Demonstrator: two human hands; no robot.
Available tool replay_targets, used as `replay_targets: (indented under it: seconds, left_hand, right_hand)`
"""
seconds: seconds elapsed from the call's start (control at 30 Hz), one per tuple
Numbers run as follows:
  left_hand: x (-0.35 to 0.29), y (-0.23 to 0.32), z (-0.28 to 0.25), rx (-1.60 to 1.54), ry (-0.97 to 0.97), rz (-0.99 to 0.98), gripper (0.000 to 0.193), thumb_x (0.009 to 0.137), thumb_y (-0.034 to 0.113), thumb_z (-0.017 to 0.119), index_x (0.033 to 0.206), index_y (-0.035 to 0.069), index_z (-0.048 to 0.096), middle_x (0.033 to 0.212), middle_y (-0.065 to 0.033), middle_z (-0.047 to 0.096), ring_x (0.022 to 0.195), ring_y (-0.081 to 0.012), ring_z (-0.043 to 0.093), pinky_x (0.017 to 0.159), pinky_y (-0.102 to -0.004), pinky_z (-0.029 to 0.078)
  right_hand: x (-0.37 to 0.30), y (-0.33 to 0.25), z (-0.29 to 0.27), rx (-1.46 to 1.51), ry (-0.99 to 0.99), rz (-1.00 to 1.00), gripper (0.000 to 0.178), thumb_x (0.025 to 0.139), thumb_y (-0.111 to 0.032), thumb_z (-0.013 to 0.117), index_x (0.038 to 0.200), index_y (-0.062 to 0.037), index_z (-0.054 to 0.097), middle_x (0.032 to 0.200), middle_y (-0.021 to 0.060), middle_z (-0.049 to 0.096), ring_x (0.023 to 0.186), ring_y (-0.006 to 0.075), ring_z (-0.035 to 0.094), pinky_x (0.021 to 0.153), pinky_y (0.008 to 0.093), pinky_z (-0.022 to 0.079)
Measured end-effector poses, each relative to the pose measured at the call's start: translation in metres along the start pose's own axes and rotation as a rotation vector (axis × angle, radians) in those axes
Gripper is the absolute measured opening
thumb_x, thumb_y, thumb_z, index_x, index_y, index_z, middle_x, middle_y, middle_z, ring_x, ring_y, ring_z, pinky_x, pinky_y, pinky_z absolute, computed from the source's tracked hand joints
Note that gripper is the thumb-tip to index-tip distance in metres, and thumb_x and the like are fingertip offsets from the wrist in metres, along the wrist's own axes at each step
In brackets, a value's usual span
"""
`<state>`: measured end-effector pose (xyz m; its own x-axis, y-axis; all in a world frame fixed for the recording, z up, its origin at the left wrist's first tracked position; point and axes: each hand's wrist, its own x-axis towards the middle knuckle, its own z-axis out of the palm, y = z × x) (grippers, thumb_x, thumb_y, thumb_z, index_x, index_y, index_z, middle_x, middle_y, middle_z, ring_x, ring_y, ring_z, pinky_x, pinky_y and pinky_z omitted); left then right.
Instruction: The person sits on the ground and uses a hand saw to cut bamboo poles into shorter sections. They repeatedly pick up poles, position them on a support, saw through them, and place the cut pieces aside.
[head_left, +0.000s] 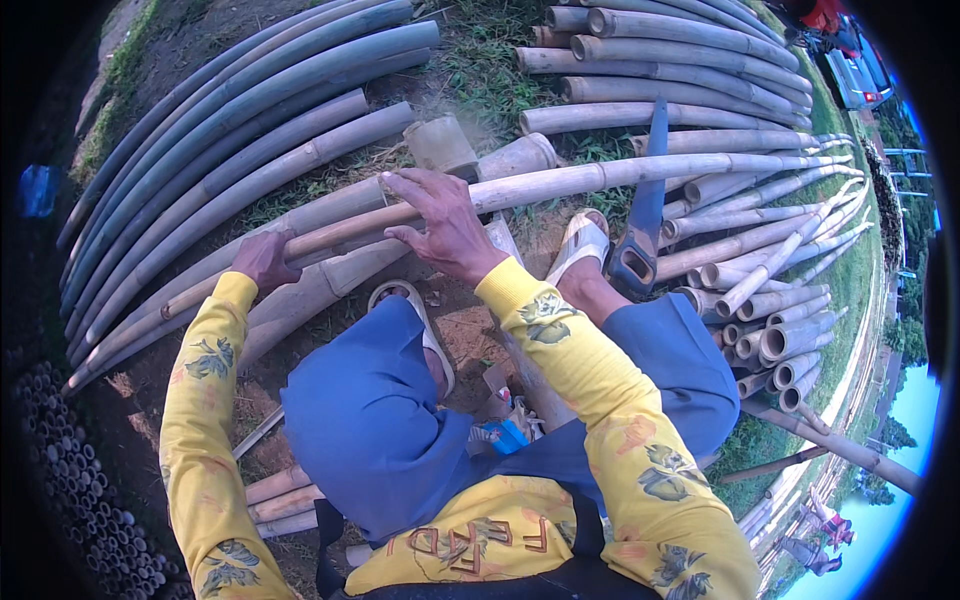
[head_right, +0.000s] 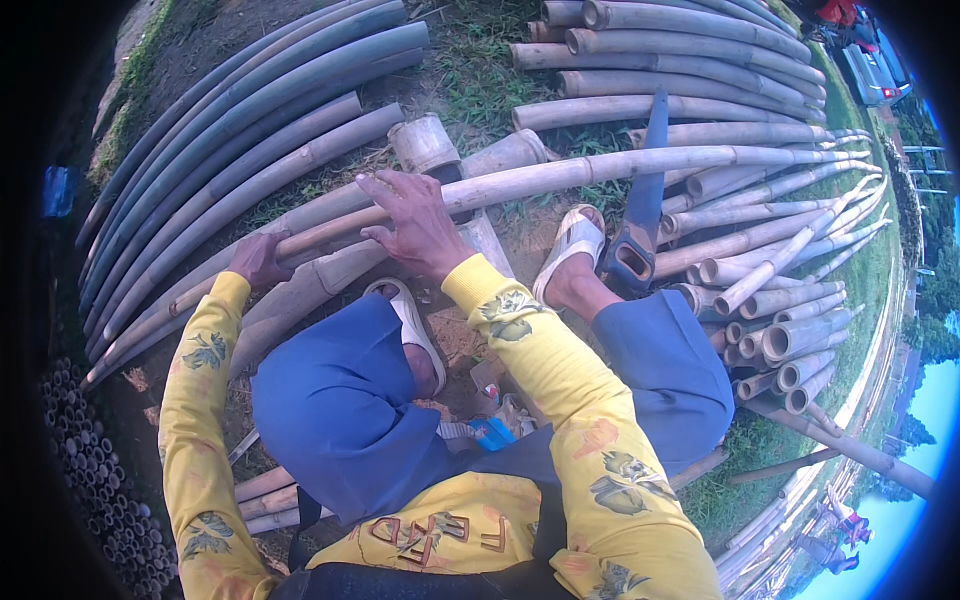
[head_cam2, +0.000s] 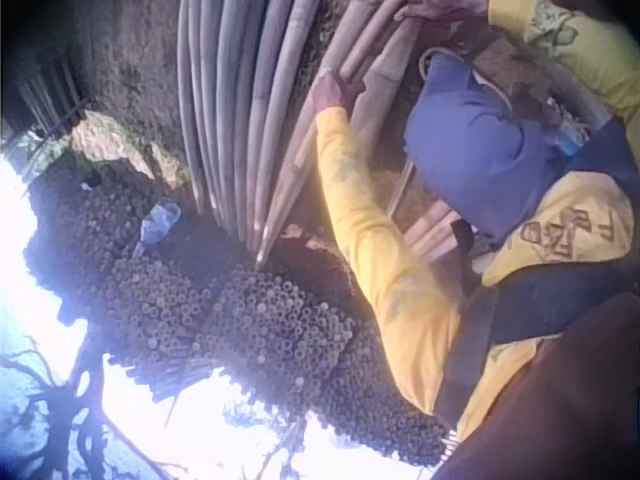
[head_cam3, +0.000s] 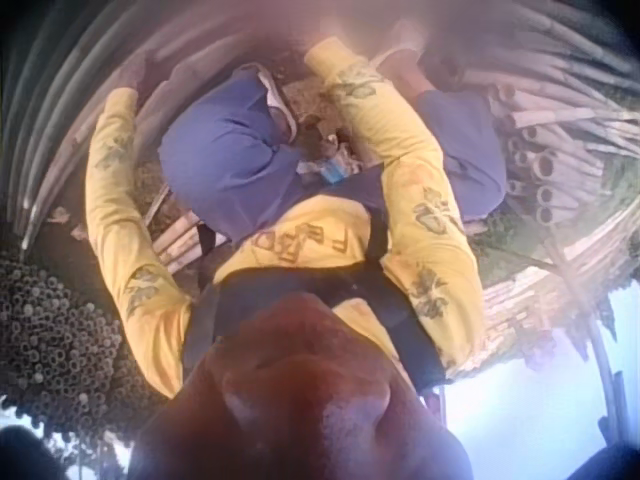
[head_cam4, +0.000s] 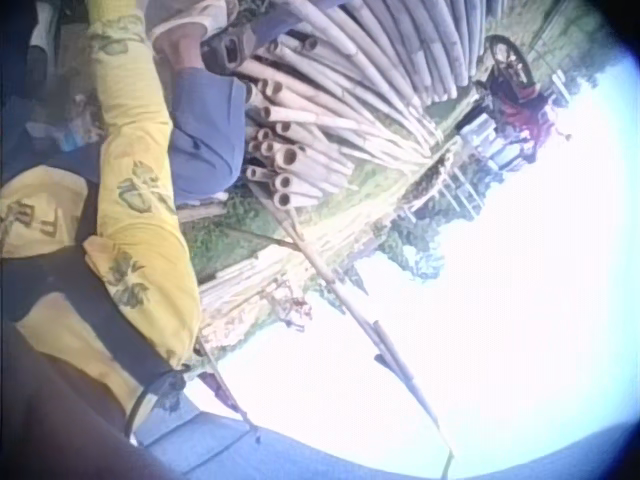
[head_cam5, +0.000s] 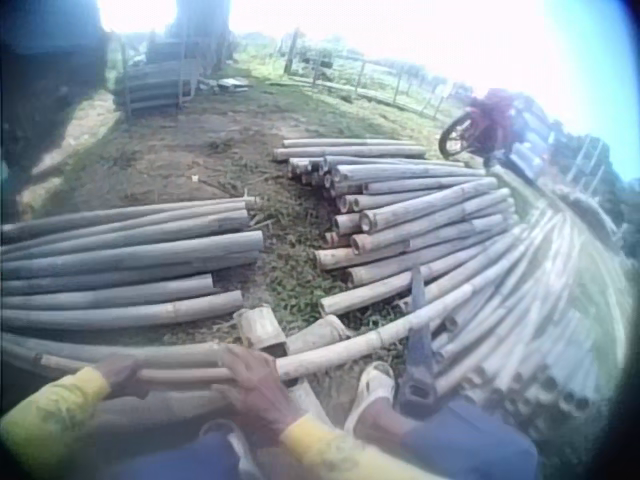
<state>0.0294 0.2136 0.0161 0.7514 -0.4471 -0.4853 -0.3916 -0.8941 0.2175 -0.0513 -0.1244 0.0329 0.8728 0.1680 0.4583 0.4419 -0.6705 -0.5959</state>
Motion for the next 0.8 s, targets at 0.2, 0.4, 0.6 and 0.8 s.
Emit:
replay_targets:
  seconds: [0.2, 0.4, 0.6, 0.8]
  left_hand:
    - [0.009, -0.007, 0.007, -0.022, 0.034, 0.052, 0.073, 0.064, 0.032, 0.083, 0.130, 0.005, 0.067, 0.104, -0.0262, 0.073, 0.098, -0.0451, 0.069, 0.092, -0.0496, 0.055]
    - [0.001, 0.003, 0.004, 0.002, 0.031, 0.020, 0.072, 0.065, 0.033, 0.082, 0.130, 0.003, 0.067, 0.102, -0.0274, 0.073, 0.099, -0.0453, 0.069, 0.093, -0.0500, 0.055]
    - [0.035, 0.067, -0.014, 0.021, -0.027, 0.019, 0.069, 0.069, 0.035, 0.080, 0.127, 0.001, 0.068, 0.102, -0.0290, 0.072, 0.102, -0.0449, 0.068, 0.096, -0.0496, 0.053]
    - [0.049, 0.089, -0.023, -0.075, -0.159, -0.028, 0.076, 0.066, 0.036, 0.082, 0.131, 0.000, 0.066, 0.116, -0.0288, 0.069, 0.112, -0.0430, 0.065, 0.102, -0.0479, 0.051]
  right_hand:
    - [-0.152, 0.152, -0.197, -0.526, 0.051, 0.865, 0.024, 0.087, -0.014, 0.066, 0.109, -0.0042, 0.063, 0.090, 0.0188, 0.069, 0.095, 0.0422, 0.068, 0.082, 0.0534, 0.051]
    - [-0.258, 0.200, -0.220, -0.554, -0.476, 0.893, 0.042, 0.081, -0.013, 0.076, 0.119, 0.0011, 0.066, 0.109, 0.0249, 0.069, 0.111, 0.0447, 0.066, 0.099, 0.0514, 0.053]
    - [-0.263, 0.217, -0.207, -0.656, -0.570, 0.890, 0.030, 0.083, -0.009, 0.072, 0.111, 0.0016, 0.069, 0.113, 0.0256, 0.071, 0.108, 0.0423, 0.069, 0.094, 0.0510, 0.056]
    - [-0.254, 0.197, -0.211, -0.510, -0.266, 0.817, 0.037, 0.076, -0.015, 0.076, 0.110, -0.0027, 0.069, 0.102, 0.0255, 0.073, 0.097, 0.0447, 0.071, 0.085, 0.0511, 0.057]
